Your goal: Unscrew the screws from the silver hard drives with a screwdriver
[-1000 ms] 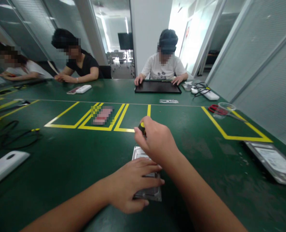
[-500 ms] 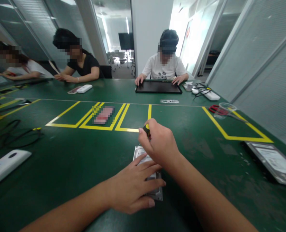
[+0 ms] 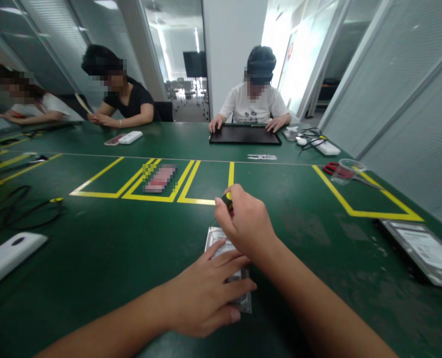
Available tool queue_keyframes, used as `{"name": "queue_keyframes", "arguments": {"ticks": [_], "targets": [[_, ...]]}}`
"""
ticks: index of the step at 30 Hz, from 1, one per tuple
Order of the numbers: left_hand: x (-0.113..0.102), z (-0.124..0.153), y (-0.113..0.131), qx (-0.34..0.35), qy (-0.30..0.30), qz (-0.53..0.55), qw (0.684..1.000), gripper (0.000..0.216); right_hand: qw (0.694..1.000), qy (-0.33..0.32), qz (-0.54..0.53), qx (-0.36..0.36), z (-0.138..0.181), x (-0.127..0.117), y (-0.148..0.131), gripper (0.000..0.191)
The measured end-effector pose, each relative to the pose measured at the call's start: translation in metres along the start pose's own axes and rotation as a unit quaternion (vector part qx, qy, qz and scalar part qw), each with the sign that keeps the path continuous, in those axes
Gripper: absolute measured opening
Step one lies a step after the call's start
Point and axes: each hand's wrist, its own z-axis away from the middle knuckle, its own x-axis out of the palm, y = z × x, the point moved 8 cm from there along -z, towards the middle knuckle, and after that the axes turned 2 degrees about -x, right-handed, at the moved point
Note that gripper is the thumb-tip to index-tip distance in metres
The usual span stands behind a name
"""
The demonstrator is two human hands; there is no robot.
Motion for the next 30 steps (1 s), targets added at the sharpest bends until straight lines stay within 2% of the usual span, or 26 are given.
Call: {"name": "queue_keyframes", "arguments": {"ticks": [17,30], "targets": [[-0.0022,-0.0008,0.0005,0.0,0.005,0.011,1.0,0.047,1.0,-0.027,-0.008,0.014,0.0004,0.0068,0.003,0.028],[-0.0018,0.0003,0.001,0.003,0.011,0.013,1.0,0.047,1.0,-0.024,-0.014,0.012,0.0002,0.007,0.0044,0.027]]}}
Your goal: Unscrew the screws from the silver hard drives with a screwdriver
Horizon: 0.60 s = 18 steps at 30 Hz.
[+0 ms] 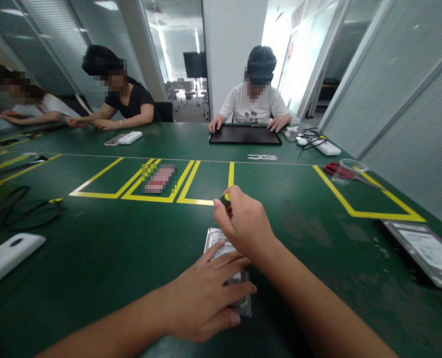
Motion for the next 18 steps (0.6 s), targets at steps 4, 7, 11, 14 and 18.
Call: {"name": "queue_keyframes", "arguments": {"ticks": [4,7,11,14,18], "targets": [[-0.0002,-0.0003,-0.0001,0.001,0.004,-0.002,1.0,0.046,1.0,0.002,0.001,0.0,0.0,0.0003,0.0006,0.027],[-0.0006,-0.0004,-0.0007,-0.001,0.006,0.0,1.0,0.047,1.0,-0.002,-0.002,0.003,0.0,0.0012,0.0011,0.027],[0.0,-0.0002,-0.0005,0.001,0.006,0.0,1.0,0.047,1.0,-0.015,-0.001,0.004,-0.0011,0.0012,0.0003,0.026],[0.0009,0.0003,-0.0006,0.001,0.005,-0.004,1.0,0.048,1.0,-0.02,0.002,-0.006,-0.0034,-0.0005,-0.0025,0.024],[0.0013,0.0002,-0.001,0.004,0.008,-0.003,1.0,0.048,1.0,-0.006,-0.019,-0.018,-0.0083,-0.0038,-0.0041,0.02]]}}
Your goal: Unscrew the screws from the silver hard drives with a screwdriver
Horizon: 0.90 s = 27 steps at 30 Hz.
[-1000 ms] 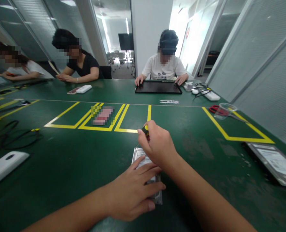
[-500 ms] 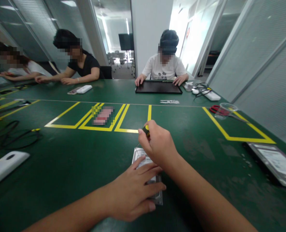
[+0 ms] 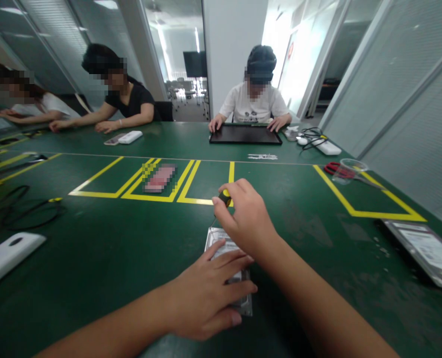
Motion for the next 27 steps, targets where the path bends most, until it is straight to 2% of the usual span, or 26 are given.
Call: {"name": "queue_keyframes", "arguments": {"ticks": [7,12,15,19,23,27], "targets": [[-0.001,-0.001,0.0,0.004,0.004,-0.004,1.0,0.047,0.998,0.004,-0.049,0.041,-0.006,-0.003,0.001,0.035],[-0.002,0.0,0.0,0.008,0.014,-0.01,1.0,0.047,0.999,-0.034,-0.029,0.02,-0.014,0.001,-0.015,0.02],[-0.002,0.0,0.0,0.009,0.019,-0.013,1.0,0.047,1.0,-0.024,0.005,0.003,-0.021,0.0,-0.021,0.015],[-0.001,-0.001,-0.001,0.005,0.019,-0.011,1.0,0.047,0.999,-0.017,0.03,0.013,-0.029,0.0,-0.021,0.021],[0.0,-0.001,-0.001,0.007,0.018,-0.009,1.0,0.047,0.999,-0.023,0.029,0.028,-0.031,0.002,-0.02,0.015],[0.0,-0.001,-0.002,0.006,0.019,-0.002,1.0,0.047,0.999,0.011,-0.007,0.029,-0.029,-0.003,-0.021,0.017]]}}
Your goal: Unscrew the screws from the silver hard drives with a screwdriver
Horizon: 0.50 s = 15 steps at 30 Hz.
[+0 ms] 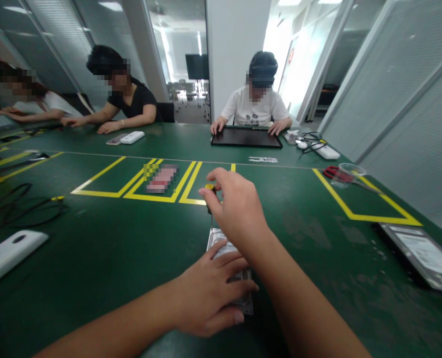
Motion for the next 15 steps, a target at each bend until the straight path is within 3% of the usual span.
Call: {"name": "queue_keyframes", "arguments": {"ticks": [8,12,15], "targets": [[0.001,0.002,-0.001,0.0,0.001,0.013,1.0,0.051,0.999,0.0,0.015,-0.05,0.005,-0.002,-0.003,0.011],[0.002,0.002,-0.003,0.0,-0.001,0.018,1.0,0.057,0.995,0.054,-0.011,-0.085,0.009,-0.003,-0.004,0.019],[0.003,0.001,-0.004,0.001,-0.005,0.016,1.0,0.058,0.992,0.083,-0.015,-0.094,0.012,-0.003,-0.004,0.015]]}}
